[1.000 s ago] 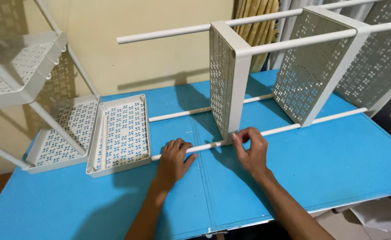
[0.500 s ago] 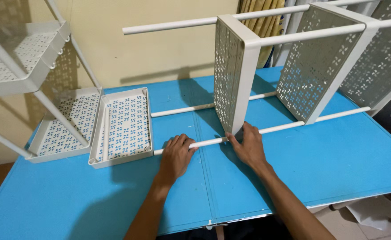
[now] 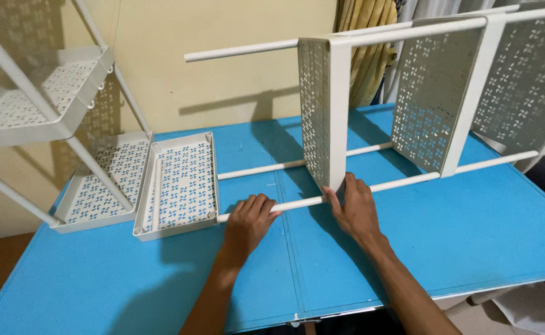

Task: The person assembles a white plastic shelving unit by inserting rods into frame connectors and attaching perforated shelves. They repeatedly insert and remove rods and shelves to fit them into the frame on a blue table.

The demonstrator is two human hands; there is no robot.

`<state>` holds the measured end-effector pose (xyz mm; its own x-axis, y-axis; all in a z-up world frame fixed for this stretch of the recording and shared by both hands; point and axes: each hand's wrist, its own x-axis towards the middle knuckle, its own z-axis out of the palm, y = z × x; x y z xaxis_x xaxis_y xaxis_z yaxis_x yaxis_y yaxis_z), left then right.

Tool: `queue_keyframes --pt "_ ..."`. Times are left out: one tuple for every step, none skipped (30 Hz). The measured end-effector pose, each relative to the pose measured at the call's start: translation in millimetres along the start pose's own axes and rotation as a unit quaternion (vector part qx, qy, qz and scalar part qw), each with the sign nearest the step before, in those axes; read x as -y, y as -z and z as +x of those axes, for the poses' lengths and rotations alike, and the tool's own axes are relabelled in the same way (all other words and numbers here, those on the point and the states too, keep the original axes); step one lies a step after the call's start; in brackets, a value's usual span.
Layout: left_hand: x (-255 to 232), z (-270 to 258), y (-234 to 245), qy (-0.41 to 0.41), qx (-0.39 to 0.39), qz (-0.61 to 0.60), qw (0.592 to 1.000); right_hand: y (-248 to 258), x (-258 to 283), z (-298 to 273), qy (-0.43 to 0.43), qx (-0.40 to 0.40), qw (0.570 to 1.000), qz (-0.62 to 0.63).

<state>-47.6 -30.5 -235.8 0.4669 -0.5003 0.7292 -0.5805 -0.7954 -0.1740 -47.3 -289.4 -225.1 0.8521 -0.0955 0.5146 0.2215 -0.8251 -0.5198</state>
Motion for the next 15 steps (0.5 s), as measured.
queue_keyframes --pt "1 1 3 0.0 -0.006 -0.003 1.0 2 2 0 0.012 -0.014 1.0 0.021" --pt "2 1 7 0.0 -0.013 -0.006 1.0 4 4 0 0.024 -0.028 0.998 0.043" --pt "4 1 12 0.0 -0.02 -0.008 1.0 5 6 1 0.038 -0.044 0.996 0.065" --pt "5 3 15 0.001 -0.022 -0.005 1.0 5 9 2 0.037 -0.043 0.997 0.06" --pt "6 4 18 0.002 -0.022 -0.004 1.0 7 10 3 0.034 -0.041 0.997 0.054" --pt "7 5 21 0.003 -0.023 -0.003 1.0 8 12 3 0.032 -0.039 0.998 0.049" --pt "7 7 23 -0.001 -0.026 0.0 1.0 9 13 4 0.033 -0.039 0.998 0.045" --pt "8 9 25 -0.004 -0.03 0.003 1.0 11 15 4 0.035 -0.039 0.998 0.041" --pt "9 9 27 -0.007 -0.032 0.006 0.999 11 16 5 0.036 -0.039 0.998 0.038" --pt "10 11 27 -0.01 -0.037 0.009 0.999 13 18 5 0.051 -0.046 0.997 0.038" --pt "10 13 27 -0.015 -0.041 0.012 0.999 15 18 5 0.065 -0.054 0.996 0.038" --pt "10 15 28 -0.019 -0.045 0.015 0.999 18 19 5 0.079 -0.062 0.994 0.038" --pt "9 15 29 -0.019 -0.048 0.017 0.999 20 20 5 0.077 -0.063 0.994 0.035" --pt "9 14 31 -0.019 -0.05 0.02 0.998 21 21 5 0.075 -0.064 0.995 0.033" --pt "9 16 33 -0.018 -0.054 0.024 0.998 23 23 7 0.075 -0.066 0.995 0.03"
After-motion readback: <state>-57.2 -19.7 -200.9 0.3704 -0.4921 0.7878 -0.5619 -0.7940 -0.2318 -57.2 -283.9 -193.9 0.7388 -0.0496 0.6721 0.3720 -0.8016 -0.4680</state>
